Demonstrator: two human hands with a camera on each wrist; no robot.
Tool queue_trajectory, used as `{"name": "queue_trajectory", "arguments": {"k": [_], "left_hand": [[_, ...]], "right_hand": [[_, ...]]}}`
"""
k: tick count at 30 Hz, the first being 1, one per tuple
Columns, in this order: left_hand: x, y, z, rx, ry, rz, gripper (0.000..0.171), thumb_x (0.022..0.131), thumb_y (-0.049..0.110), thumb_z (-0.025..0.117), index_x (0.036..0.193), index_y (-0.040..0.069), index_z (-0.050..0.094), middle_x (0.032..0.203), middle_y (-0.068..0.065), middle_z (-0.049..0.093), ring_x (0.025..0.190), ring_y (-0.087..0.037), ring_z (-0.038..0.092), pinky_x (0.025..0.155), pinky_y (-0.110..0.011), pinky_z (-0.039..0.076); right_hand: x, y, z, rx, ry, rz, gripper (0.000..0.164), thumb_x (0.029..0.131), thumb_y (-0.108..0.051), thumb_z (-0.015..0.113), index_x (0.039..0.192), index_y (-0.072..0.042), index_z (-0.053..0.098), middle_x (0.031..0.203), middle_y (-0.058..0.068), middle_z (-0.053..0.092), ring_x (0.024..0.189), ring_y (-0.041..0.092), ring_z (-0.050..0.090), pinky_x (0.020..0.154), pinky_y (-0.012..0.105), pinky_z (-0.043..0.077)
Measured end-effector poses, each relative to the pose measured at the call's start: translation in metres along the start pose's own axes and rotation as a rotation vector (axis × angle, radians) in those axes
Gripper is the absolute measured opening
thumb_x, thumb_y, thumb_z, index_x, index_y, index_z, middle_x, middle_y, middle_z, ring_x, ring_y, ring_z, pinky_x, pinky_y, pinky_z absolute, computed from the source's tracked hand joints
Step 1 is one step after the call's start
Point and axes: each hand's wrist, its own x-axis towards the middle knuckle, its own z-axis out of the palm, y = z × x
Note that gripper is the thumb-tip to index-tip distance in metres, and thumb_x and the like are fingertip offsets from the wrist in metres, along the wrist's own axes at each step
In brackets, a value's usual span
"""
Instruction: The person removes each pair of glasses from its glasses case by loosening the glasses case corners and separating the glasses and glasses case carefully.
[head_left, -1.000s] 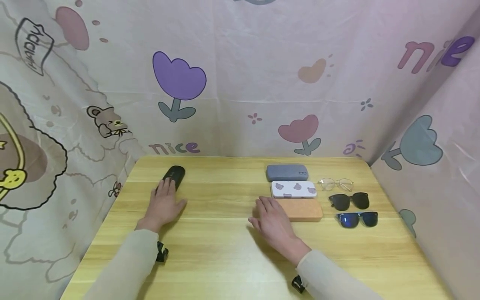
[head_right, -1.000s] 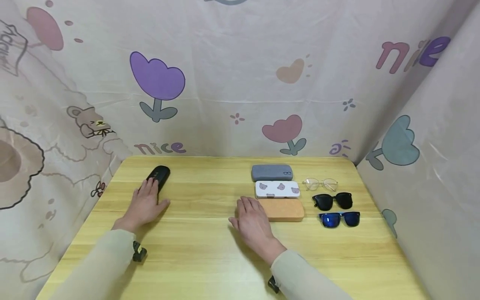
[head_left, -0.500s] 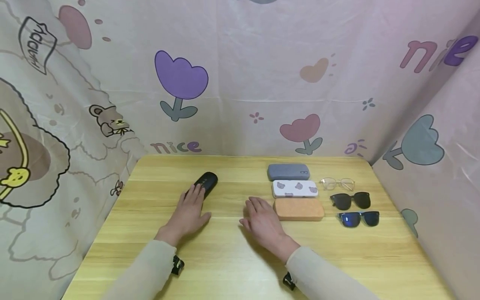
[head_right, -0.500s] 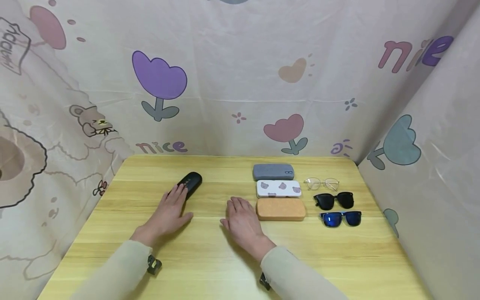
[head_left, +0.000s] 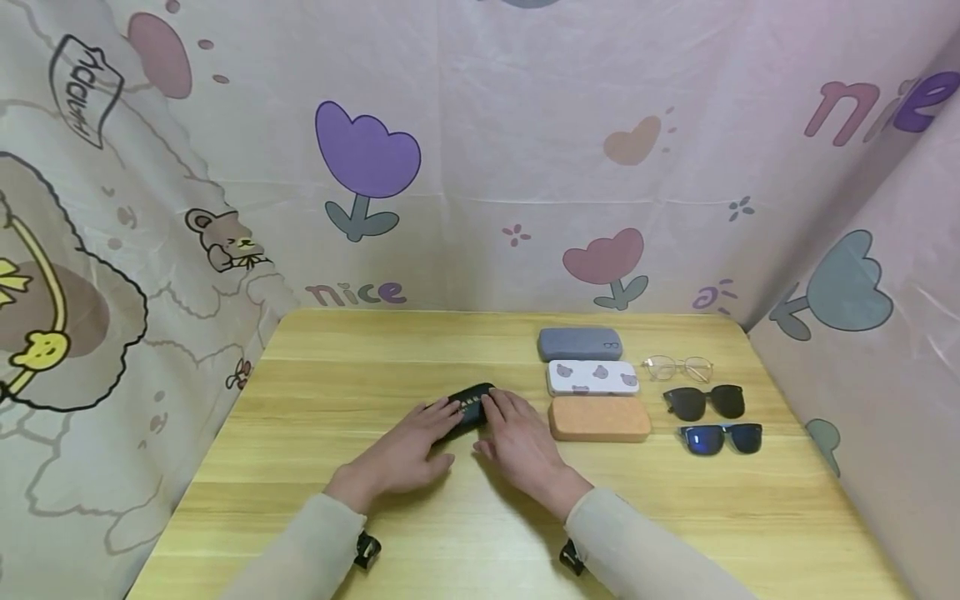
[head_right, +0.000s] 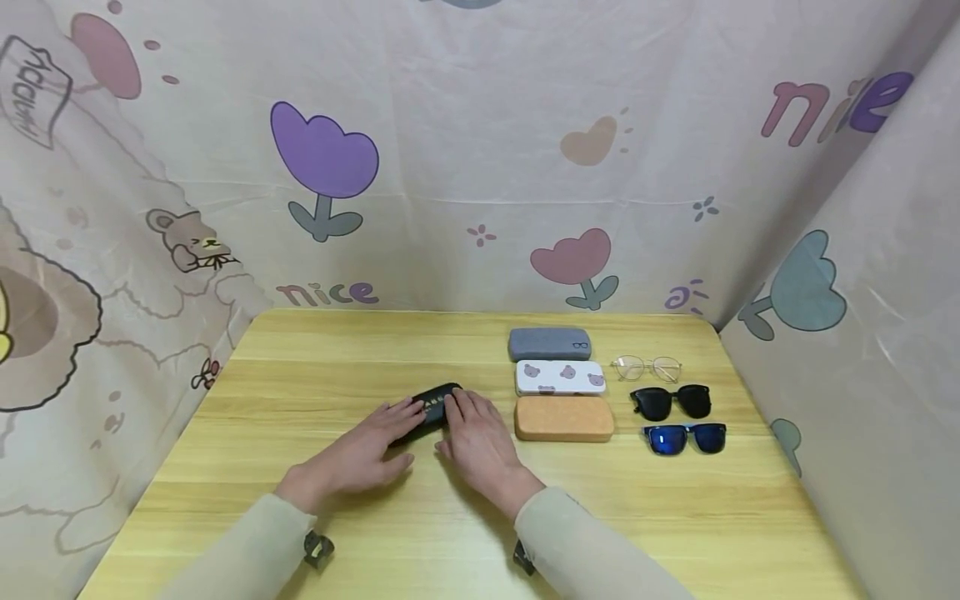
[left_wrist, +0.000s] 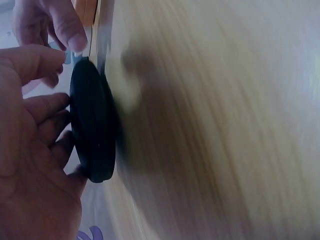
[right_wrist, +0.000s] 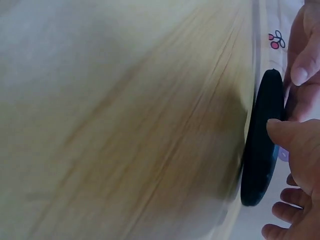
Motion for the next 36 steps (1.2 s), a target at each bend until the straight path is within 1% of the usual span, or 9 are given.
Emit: {"name": "queue_trajectory", "arguments": {"k": [4,8,11,15,18,21,28,32,36], "left_hand": [[-0.001,0.006,0.002,-0.047,-0.009,0.029,0.063,0.103,0.033,0.062,0.159,0.01,0.046,0.17,-0.004,0.037,0.16,-0.025,0.028,0.131,-0.051,0.019],[-0.004,0.008,0.003,-0.104,0.031,0.01,0.061,0.1,0.032,0.067,0.157,0.012,0.052,0.167,-0.006,0.042,0.158,-0.03,0.032,0.127,-0.053,0.028],[-0.007,0.005,0.004,-0.112,0.097,-0.047,0.071,0.095,0.033,0.074,0.159,0.014,0.049,0.167,-0.011,0.041,0.155,-0.035,0.037,0.122,-0.057,0.036],[-0.011,-0.004,0.009,-0.084,0.14,-0.148,0.088,0.09,0.037,0.081,0.163,0.012,0.04,0.167,-0.015,0.04,0.152,-0.038,0.041,0.121,-0.057,0.038],[-0.013,-0.011,0.013,-0.066,0.146,-0.217,0.09,0.09,0.037,0.082,0.162,0.007,0.039,0.163,-0.017,0.045,0.15,-0.038,0.044,0.122,-0.057,0.036],[-0.012,-0.015,0.017,-0.057,0.163,-0.256,0.086,0.09,0.036,0.083,0.159,0.004,0.043,0.157,-0.018,0.052,0.146,-0.038,0.048,0.121,-0.056,0.037],[-0.01,-0.02,0.018,-0.049,0.177,-0.253,0.076,0.087,0.036,0.087,0.15,0.006,0.055,0.142,-0.012,0.063,0.134,-0.031,0.054,0.119,-0.052,0.04],[-0.009,-0.021,0.016,-0.053,0.168,-0.248,0.075,0.084,0.038,0.088,0.146,0.007,0.059,0.139,-0.01,0.064,0.129,-0.029,0.051,0.118,-0.053,0.036],[-0.008,-0.022,0.015,-0.058,0.161,-0.243,0.074,0.082,0.04,0.088,0.143,0.009,0.061,0.136,-0.008,0.065,0.123,-0.028,0.048,0.115,-0.054,0.032]], "right_hand": [[0.001,0.0,0.001,-0.02,-0.009,-0.03,0.079,0.093,-0.045,0.078,0.152,0.002,0.052,0.154,0.02,0.055,0.143,0.036,0.052,0.119,0.049,0.042],[0.0,0.001,0.003,-0.043,0.001,-0.074,0.074,0.091,-0.044,0.082,0.146,-0.001,0.058,0.147,0.016,0.061,0.138,0.034,0.056,0.118,0.049,0.044],[-0.001,0.002,0.004,-0.043,0.015,-0.098,0.067,0.089,-0.041,0.084,0.14,-0.003,0.063,0.139,0.012,0.067,0.131,0.032,0.061,0.115,0.048,0.047],[-0.003,0.002,0.006,-0.044,0.038,-0.1,0.059,0.089,-0.039,0.084,0.135,-0.006,0.066,0.133,0.009,0.069,0.123,0.028,0.063,0.11,0.046,0.05],[-0.004,0.002,0.006,-0.046,0.047,-0.098,0.056,0.091,-0.04,0.083,0.133,-0.007,0.067,0.13,0.008,0.07,0.12,0.028,0.063,0.107,0.045,0.051],[-0.005,0.002,0.005,-0.043,0.041,-0.097,0.055,0.092,-0.041,0.081,0.133,-0.007,0.067,0.13,0.007,0.07,0.12,0.027,0.063,0.107,0.045,0.051],[-0.008,0.003,0.0,-0.021,-0.022,-0.09,0.058,0.093,-0.046,0.079,0.135,-0.008,0.066,0.132,0.006,0.068,0.123,0.026,0.061,0.107,0.046,0.051],[-0.01,0.005,-0.002,-0.014,-0.05,-0.092,0.059,0.095,-0.047,0.077,0.138,-0.008,0.065,0.135,0.006,0.067,0.125,0.026,0.06,0.107,0.046,0.051],[-0.009,0.007,-0.002,0.005,-0.051,-0.093,0.06,0.095,-0.05,0.076,0.137,-0.009,0.065,0.134,0.006,0.067,0.124,0.026,0.061,0.107,0.046,0.051]]}}
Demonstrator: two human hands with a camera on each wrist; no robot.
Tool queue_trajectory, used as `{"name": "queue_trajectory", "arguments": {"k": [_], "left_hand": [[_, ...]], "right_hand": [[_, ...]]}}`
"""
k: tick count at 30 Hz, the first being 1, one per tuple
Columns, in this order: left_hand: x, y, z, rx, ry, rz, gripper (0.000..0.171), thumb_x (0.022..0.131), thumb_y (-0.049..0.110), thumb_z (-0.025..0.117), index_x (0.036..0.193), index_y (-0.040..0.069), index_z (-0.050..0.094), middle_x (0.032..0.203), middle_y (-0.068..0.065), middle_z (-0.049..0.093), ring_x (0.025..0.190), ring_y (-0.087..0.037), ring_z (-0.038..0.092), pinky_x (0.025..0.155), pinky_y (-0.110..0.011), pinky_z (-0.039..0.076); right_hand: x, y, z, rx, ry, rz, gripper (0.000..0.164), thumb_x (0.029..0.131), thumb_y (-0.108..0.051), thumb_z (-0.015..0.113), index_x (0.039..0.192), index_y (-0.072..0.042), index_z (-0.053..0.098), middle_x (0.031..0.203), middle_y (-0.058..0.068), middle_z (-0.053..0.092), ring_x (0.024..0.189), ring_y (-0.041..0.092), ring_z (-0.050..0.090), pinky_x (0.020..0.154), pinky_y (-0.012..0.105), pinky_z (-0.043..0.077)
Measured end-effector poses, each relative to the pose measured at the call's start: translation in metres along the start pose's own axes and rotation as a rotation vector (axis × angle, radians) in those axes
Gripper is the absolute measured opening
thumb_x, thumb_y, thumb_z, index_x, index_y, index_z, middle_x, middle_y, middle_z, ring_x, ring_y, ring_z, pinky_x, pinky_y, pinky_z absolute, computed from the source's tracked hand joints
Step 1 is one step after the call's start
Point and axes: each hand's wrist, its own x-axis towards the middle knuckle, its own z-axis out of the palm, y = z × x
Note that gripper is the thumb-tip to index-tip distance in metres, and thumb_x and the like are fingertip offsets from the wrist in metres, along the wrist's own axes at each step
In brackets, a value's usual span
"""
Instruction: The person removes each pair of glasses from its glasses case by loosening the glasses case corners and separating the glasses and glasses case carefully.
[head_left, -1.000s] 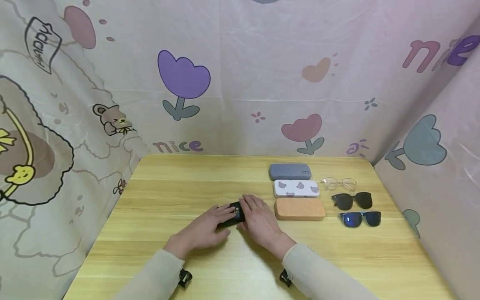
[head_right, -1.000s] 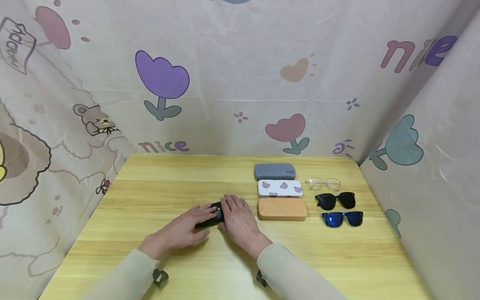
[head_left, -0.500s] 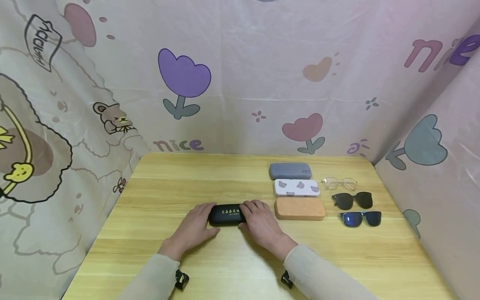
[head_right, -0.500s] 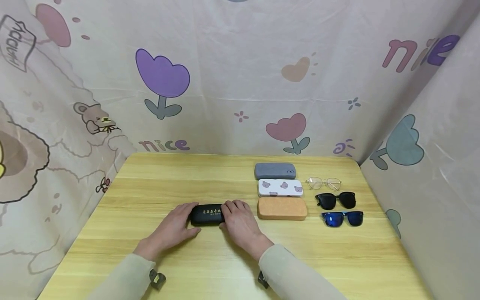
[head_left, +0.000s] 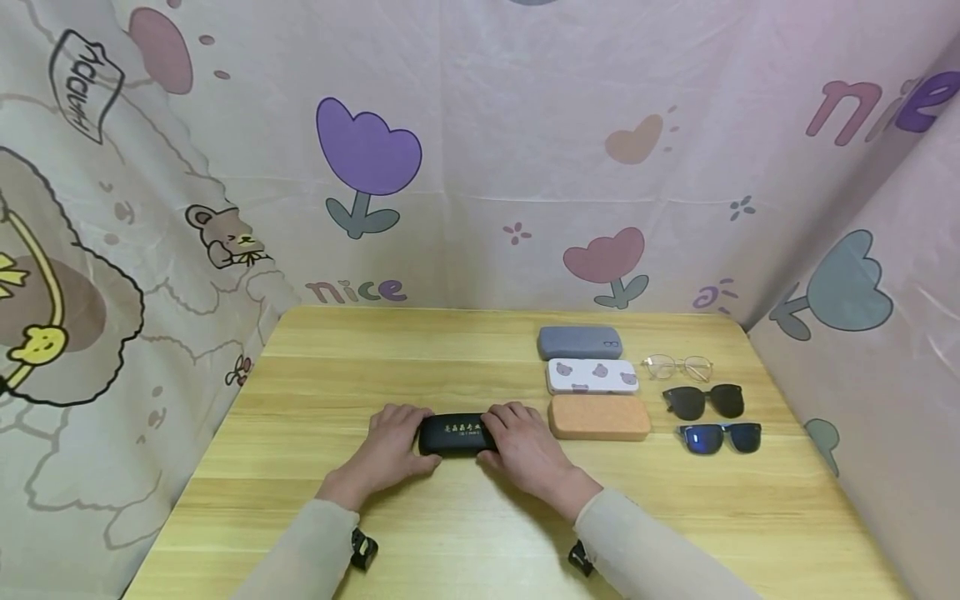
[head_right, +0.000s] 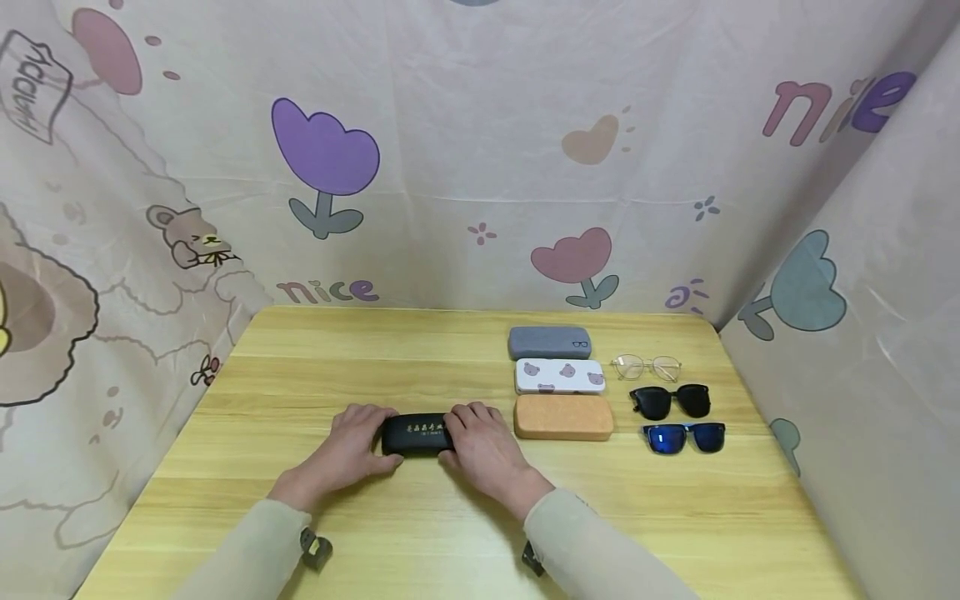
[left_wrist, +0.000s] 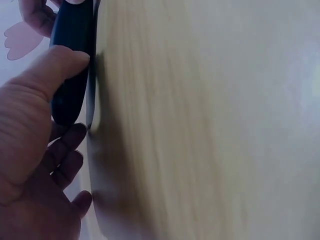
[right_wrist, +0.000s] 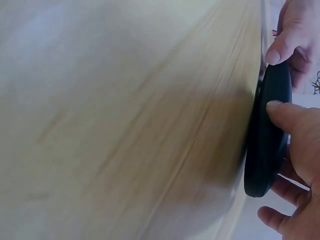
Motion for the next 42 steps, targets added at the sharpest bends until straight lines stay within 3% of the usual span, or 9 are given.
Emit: {"name": "queue_trajectory", "arguments": {"k": [17,33,42], "left_hand": [[0.006,-0.006,0.002,-0.051,-0.011,0.008,0.071,0.082,0.048,0.086,0.139,0.013,0.062,0.13,-0.002,0.064,0.117,-0.023,0.045,0.108,-0.049,0.031],[0.011,-0.005,0.002,0.088,-0.012,0.059,0.069,0.079,0.043,0.088,0.132,0.007,0.062,0.126,-0.005,0.065,0.115,-0.026,0.049,0.104,-0.048,0.037],[0.01,-0.003,0.003,0.072,-0.014,0.059,0.068,0.08,0.043,0.088,0.131,0.007,0.062,0.124,-0.006,0.065,0.116,-0.027,0.049,0.103,-0.048,0.037]], "right_hand": [[0.007,-0.002,0.004,0.022,0.054,0.036,0.063,0.092,-0.06,0.074,0.128,-0.008,0.066,0.124,0.005,0.068,0.114,0.025,0.062,0.101,0.043,0.052],[0.008,-0.003,0.005,-0.01,0.07,0.024,0.061,0.091,-0.061,0.075,0.123,-0.009,0.066,0.121,0.004,0.069,0.112,0.024,0.063,0.096,0.042,0.052],[0.009,-0.002,0.007,-0.019,0.096,0.021,0.061,0.09,-0.065,0.074,0.118,-0.011,0.068,0.115,0.004,0.071,0.108,0.024,0.064,0.094,0.041,0.053]]}}
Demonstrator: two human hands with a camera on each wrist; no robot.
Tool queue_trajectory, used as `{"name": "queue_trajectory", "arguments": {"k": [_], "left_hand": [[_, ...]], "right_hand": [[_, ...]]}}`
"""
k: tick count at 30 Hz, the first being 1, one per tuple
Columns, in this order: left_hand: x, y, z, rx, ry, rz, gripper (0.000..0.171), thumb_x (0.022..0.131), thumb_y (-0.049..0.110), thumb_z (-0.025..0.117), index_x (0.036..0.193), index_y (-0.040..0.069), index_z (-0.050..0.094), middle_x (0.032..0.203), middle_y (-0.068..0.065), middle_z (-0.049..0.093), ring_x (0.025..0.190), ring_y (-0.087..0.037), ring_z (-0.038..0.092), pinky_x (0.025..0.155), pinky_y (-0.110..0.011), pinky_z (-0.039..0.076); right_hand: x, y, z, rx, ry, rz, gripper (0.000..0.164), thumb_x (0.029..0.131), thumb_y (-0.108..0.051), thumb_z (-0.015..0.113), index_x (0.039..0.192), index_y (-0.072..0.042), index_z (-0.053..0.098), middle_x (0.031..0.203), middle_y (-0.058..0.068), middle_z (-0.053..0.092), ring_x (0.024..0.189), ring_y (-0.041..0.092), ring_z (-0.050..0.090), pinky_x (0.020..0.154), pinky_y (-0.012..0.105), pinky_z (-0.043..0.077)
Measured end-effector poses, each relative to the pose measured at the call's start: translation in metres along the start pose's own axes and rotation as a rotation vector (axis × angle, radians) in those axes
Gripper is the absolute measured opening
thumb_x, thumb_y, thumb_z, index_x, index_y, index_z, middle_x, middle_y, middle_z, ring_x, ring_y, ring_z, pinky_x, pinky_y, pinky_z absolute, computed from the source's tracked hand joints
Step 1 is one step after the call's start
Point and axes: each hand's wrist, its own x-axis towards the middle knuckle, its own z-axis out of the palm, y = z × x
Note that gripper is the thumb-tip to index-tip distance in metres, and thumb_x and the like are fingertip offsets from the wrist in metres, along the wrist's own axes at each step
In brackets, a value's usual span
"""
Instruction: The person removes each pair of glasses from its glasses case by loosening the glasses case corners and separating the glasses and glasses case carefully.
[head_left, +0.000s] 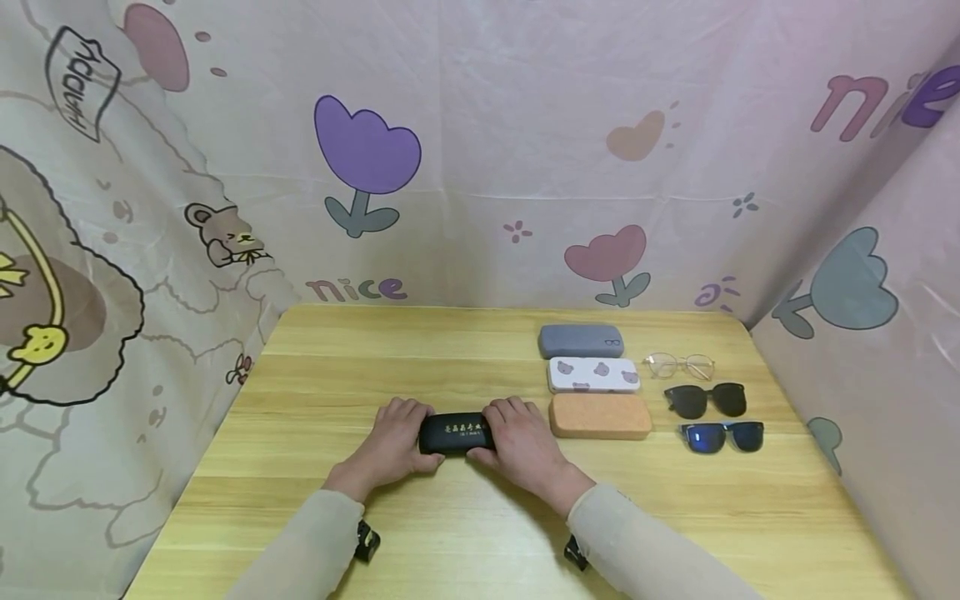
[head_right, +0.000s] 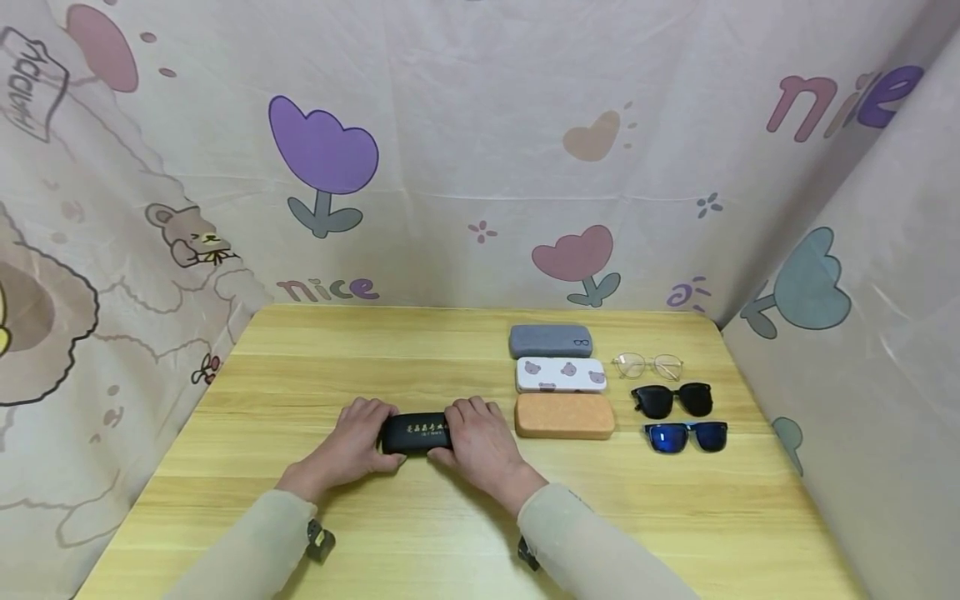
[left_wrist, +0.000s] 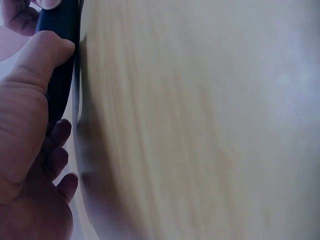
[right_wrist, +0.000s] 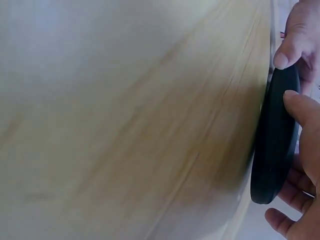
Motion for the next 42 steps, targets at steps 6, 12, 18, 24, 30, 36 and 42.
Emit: {"name": "queue_trajectory", "arguments": {"k": [6,12,18,24,30,36,42], "left_hand": [[0.001,0.0,-0.001,-0.024,-0.009,-0.009,0.069,0.08,0.042,0.089,0.133,0.007,0.061,0.125,-0.006,0.065,0.116,-0.026,0.048,0.102,-0.047,0.037],[0.001,0.0,-0.002,-0.053,-0.019,-0.018,0.07,0.08,0.042,0.089,0.133,0.007,0.061,0.125,-0.006,0.065,0.117,-0.026,0.048,0.101,-0.047,0.037],[0.001,-0.001,-0.002,-0.074,-0.029,-0.025,0.069,0.08,0.041,0.089,0.134,0.007,0.061,0.126,-0.005,0.065,0.117,-0.025,0.047,0.101,-0.046,0.036],[0.003,-0.003,-0.003,-0.112,-0.042,-0.037,0.07,0.079,0.042,0.09,0.133,0.008,0.062,0.126,-0.003,0.064,0.116,-0.024,0.046,0.1,-0.046,0.035],[0.005,-0.005,-0.003,-0.128,-0.05,-0.041,0.069,0.079,0.042,0.09,0.132,0.009,0.062,0.126,-0.002,0.065,0.117,-0.022,0.046,0.101,-0.045,0.034],[0.005,-0.006,-0.004,-0.141,-0.056,-0.038,0.069,0.078,0.041,0.09,0.132,0.009,0.062,0.127,-0.003,0.065,0.117,-0.023,0.046,0.101,-0.046,0.034],[0.006,-0.006,-0.006,-0.174,-0.068,-0.044,0.069,0.077,0.042,0.092,0.131,0.009,0.063,0.129,-0.002,0.066,0.117,-0.022,0.047,0.101,-0.044,0.034]], "right_hand": [[0.002,0.005,0.003,-0.042,0.016,-0.04,0.059,0.091,-0.066,0.071,0.114,-0.012,0.068,0.111,0.002,0.071,0.105,0.022,0.065,0.09,0.04,0.05],[0.004,0.008,0.002,-0.079,0.046,-0.091,0.057,0.092,-0.067,0.069,0.109,-0.012,0.068,0.108,0.002,0.073,0.099,0.022,0.065,0.085,0.039,0.048],[0.005,0.011,0.002,-0.096,0.035,-0.108,0.057,0.094,-0.067,0.066,0.109,-0.012,0.069,0.109,0.002,0.073,0.101,0.021,0.066,0.084,0.038,0.048],[0.007,0.014,0.0,-0.082,0.016,-0.126,0.057,0.097,-0.065,0.063,0.112,-0.011,0.07,0.111,0.004,0.074,0.105,0.022,0.067,0.084,0.038,0.05],[0.01,0.017,-0.003,-0.084,-0.003,-0.146,0.057,0.099,-0.065,0.061,0.112,-0.011,0.071,0.11,0.004,0.075,0.103,0.022,0.067,0.084,0.037,0.05],[0.013,0.019,-0.004,-0.082,-0.032,-0.156,0.057,0.1,-0.064,0.059,0.113,-0.01,0.071,0.11,0.005,0.075,0.103,0.022,0.067,0.085,0.037,0.051],[0.015,0.021,-0.004,-0.087,-0.057,-0.175,0.056,0.102,-0.063,0.056,0.113,-0.01,0.071,0.111,0.006,0.075,0.104,0.022,0.067,0.087,0.037,0.051]]}}
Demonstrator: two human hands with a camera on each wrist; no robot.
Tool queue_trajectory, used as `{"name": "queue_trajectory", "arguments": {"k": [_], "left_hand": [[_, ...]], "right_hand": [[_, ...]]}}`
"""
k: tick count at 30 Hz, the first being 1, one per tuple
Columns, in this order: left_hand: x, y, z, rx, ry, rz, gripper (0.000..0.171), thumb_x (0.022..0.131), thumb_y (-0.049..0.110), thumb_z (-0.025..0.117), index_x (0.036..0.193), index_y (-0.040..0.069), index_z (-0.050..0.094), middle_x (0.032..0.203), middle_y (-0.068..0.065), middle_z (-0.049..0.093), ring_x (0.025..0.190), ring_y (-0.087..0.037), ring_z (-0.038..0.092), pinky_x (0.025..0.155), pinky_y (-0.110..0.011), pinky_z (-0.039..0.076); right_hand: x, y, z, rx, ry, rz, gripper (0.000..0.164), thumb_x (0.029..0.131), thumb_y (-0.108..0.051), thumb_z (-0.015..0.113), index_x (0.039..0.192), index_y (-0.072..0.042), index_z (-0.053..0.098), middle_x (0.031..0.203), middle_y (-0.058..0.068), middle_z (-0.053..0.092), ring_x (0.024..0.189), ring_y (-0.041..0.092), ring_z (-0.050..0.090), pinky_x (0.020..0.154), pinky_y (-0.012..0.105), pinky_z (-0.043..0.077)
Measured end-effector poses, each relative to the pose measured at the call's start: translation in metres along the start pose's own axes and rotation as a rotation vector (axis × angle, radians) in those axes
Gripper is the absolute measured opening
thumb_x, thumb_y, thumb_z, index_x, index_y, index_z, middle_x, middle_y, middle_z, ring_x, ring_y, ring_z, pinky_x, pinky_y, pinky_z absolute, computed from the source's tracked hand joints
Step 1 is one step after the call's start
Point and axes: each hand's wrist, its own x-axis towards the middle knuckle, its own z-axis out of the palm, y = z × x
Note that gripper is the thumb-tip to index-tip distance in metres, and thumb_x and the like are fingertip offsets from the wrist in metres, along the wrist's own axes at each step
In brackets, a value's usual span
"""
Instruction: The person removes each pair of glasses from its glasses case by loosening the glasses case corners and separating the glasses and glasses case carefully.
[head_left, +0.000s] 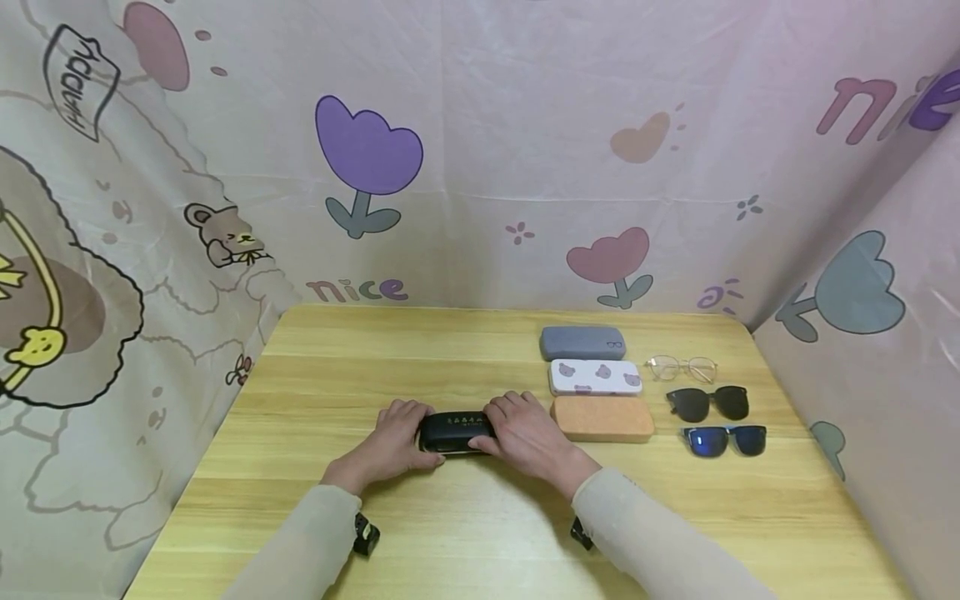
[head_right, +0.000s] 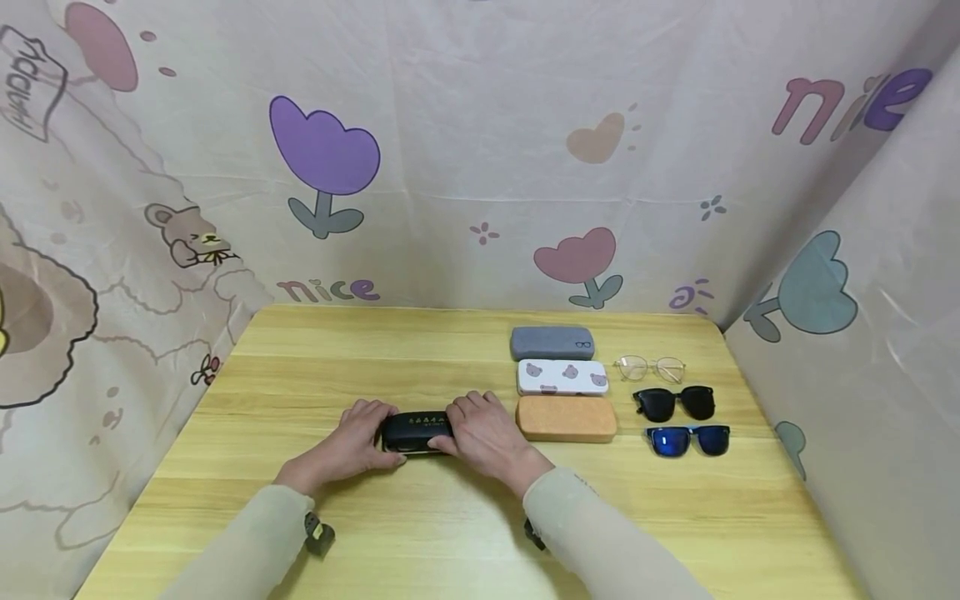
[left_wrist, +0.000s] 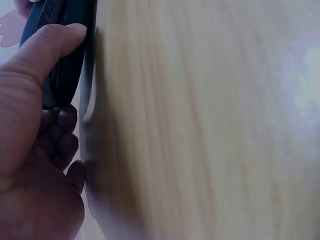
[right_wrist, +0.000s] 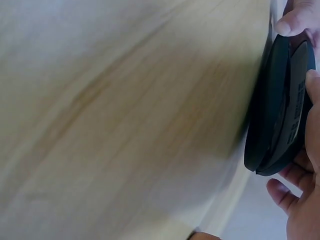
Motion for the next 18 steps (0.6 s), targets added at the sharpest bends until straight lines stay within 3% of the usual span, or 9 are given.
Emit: {"name": "queue_trajectory", "arguments": {"k": [18], "left_hand": [[-0.0002,-0.003,-0.0038,-0.048,-0.023,-0.012,0.075,0.077,0.045,0.092,0.136,0.009,0.063,0.136,-0.004,0.065,0.124,-0.023,0.048,0.107,-0.05,0.035]], "right_hand": [[0.008,0.0055,-0.0078,0.157,-0.133,0.024,0.054,0.111,-0.054,0.042,0.114,-0.008,0.07,0.111,0.007,0.073,0.105,0.023,0.065,0.095,0.04,0.053]]}}
